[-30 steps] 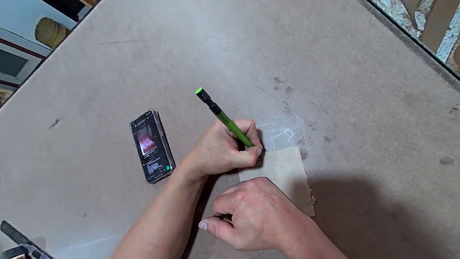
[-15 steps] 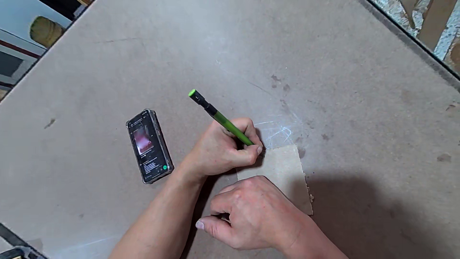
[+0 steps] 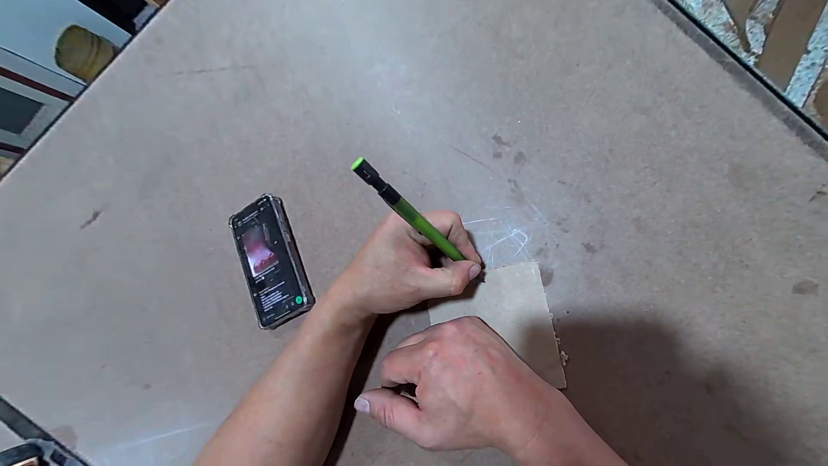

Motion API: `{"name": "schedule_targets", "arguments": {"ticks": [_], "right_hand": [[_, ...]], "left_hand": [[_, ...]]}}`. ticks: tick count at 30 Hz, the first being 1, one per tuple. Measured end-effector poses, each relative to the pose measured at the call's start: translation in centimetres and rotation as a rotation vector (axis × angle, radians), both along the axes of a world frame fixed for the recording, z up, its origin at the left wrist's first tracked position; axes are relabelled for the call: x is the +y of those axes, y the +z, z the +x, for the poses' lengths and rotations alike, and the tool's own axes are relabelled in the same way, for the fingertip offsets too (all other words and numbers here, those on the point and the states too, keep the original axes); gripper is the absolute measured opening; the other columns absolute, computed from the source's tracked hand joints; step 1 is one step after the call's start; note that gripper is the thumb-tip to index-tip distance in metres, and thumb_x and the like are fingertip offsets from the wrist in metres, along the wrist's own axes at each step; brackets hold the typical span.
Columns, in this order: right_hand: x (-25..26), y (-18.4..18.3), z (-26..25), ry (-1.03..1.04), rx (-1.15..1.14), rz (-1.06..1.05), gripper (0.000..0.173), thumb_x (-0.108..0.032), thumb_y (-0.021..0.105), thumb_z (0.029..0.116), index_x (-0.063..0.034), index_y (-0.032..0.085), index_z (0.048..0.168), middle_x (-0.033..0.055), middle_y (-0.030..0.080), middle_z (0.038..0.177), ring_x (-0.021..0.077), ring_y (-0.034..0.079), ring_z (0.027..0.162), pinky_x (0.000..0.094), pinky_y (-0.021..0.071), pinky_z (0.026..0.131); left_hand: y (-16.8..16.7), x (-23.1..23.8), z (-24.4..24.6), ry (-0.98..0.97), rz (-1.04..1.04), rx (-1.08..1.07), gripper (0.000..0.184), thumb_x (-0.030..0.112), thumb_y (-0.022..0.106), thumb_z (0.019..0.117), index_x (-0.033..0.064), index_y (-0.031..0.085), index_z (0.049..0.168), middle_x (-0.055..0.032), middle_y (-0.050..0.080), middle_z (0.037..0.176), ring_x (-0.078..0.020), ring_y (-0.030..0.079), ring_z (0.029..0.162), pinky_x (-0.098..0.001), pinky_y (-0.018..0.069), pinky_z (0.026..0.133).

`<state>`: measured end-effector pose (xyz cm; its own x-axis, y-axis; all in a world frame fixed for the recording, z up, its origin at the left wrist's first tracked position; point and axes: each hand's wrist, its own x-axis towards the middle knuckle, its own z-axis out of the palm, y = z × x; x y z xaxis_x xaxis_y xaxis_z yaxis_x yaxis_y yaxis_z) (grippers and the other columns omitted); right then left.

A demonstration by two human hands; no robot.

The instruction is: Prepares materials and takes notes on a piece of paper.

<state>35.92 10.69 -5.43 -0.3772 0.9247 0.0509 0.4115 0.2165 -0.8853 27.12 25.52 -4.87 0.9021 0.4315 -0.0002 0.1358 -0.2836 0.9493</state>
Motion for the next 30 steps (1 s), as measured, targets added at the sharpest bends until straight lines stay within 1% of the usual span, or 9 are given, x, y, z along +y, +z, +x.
{"name": "schedule_targets", "arguments": {"ticks": [3, 9, 11, 13, 15, 17, 22, 27, 30], "right_hand": [[0.0, 0.0, 0.0, 0.000, -0.002, 0.003, 0.046, -0.052, 0.051, 0.1039, -0.0183, 0.069, 0.078, -0.0061, 0.061, 0.069, 0.0075, 0.061, 0.066, 0.0326, 0.0470, 0.056], [0.1, 0.1, 0.2, 0.024, 0.035, -0.006, 0.047, -0.049, 0.051, 0.1051, -0.0157, 0.070, 0.078, -0.0028, 0.062, 0.069, 0.0117, 0.062, 0.066, 0.0369, 0.0478, 0.057], [0.1, 0.1, 0.3, 0.031, 0.033, -0.009, 0.047, -0.049, 0.050, 0.1053, -0.0157, 0.070, 0.079, -0.0027, 0.063, 0.070, 0.0118, 0.063, 0.068, 0.0374, 0.0485, 0.059], [0.1, 0.2, 0.3, 0.038, 0.019, -0.017, 0.047, -0.049, 0.050, 0.1053, -0.0160, 0.069, 0.079, -0.0032, 0.062, 0.070, 0.0116, 0.063, 0.068, 0.0373, 0.0478, 0.059], [0.1, 0.2, 0.3, 0.032, 0.015, -0.019, 0.047, -0.050, 0.050, 0.1049, -0.0166, 0.069, 0.078, -0.0040, 0.062, 0.069, 0.0106, 0.062, 0.068, 0.0365, 0.0478, 0.059], [0.1, 0.2, 0.3, 0.025, 0.018, -0.017, 0.047, -0.050, 0.050, 0.1048, -0.0166, 0.068, 0.077, -0.0041, 0.060, 0.068, 0.0107, 0.061, 0.066, 0.0360, 0.0467, 0.058], [0.1, 0.2, 0.3, 0.036, 0.012, -0.024, 0.047, -0.052, 0.050, 0.1047, -0.0174, 0.069, 0.079, -0.0051, 0.061, 0.069, 0.0089, 0.062, 0.067, 0.0349, 0.0470, 0.059], [0.1, 0.2, 0.4, 0.031, 0.013, -0.023, 0.048, -0.051, 0.050, 0.1052, -0.0166, 0.067, 0.077, -0.0040, 0.060, 0.069, 0.0105, 0.061, 0.067, 0.0357, 0.0462, 0.059], [0.1, 0.2, 0.3, 0.036, 0.023, -0.010, 0.048, -0.051, 0.050, 0.1052, -0.0164, 0.067, 0.077, -0.0041, 0.060, 0.069, 0.0106, 0.061, 0.067, 0.0357, 0.0465, 0.059]], "left_hand": [[-0.1, 0.1, -0.1, -0.017, -0.016, -0.006, 0.005, 0.008, 0.073, 0.0869, 0.0071, 0.069, 0.085, -0.0012, 0.069, 0.077, -0.0056, 0.061, 0.061, -0.0195, 0.0479, 0.051], [0.0, 0.5, 0.4, -0.032, -0.123, -0.040, 0.009, 0.009, 0.075, 0.0899, 0.0023, 0.070, 0.095, -0.0069, 0.073, 0.080, -0.0120, 0.067, 0.061, -0.0245, 0.0580, 0.053], [0.1, 0.4, 1.6, -0.068, -0.108, -0.025, 0.008, 0.009, 0.072, 0.0887, 0.0038, 0.069, 0.094, -0.0050, 0.072, 0.080, -0.0105, 0.066, 0.062, -0.0234, 0.0559, 0.053], [0.1, 0.1, 2.7, -0.099, -0.072, -0.011, 0.004, 0.007, 0.068, 0.0847, 0.0072, 0.066, 0.088, -0.0017, 0.069, 0.080, -0.0066, 0.061, 0.062, -0.0203, 0.0488, 0.051], [0.1, 0.1, 3.1, -0.104, -0.069, 0.004, 0.006, 0.006, 0.066, 0.0805, 0.0102, 0.061, 0.079, 0.0001, 0.065, 0.073, -0.0050, 0.057, 0.059, -0.0198, 0.0429, 0.047], [0.1, 0.0, 3.2, -0.088, -0.072, -0.003, 0.009, 0.006, 0.066, 0.0798, 0.0107, 0.060, 0.077, 0.0004, 0.063, 0.070, -0.0045, 0.055, 0.055, -0.0195, 0.0393, 0.045], [0.2, 0.0, 3.1, -0.153, -0.048, 0.026, 0.010, 0.005, 0.068, 0.0807, 0.0105, 0.061, 0.076, -0.0001, 0.064, 0.071, -0.0061, 0.058, 0.058, -0.0206, 0.0425, 0.047], [-0.1, -0.6, 3.2, -0.040, 0.020, 0.002, 0.008, 0.008, 0.066, 0.0801, 0.0123, 0.060, 0.076, 0.0025, 0.062, 0.068, -0.0028, 0.053, 0.053, -0.0185, 0.0379, 0.043], [0.2, -0.5, 3.1, -0.059, 0.014, 0.019, 0.005, 0.007, 0.069, 0.0810, 0.0106, 0.065, 0.080, 0.0021, 0.065, 0.071, -0.0029, 0.056, 0.055, -0.0180, 0.0418, 0.044]]}}
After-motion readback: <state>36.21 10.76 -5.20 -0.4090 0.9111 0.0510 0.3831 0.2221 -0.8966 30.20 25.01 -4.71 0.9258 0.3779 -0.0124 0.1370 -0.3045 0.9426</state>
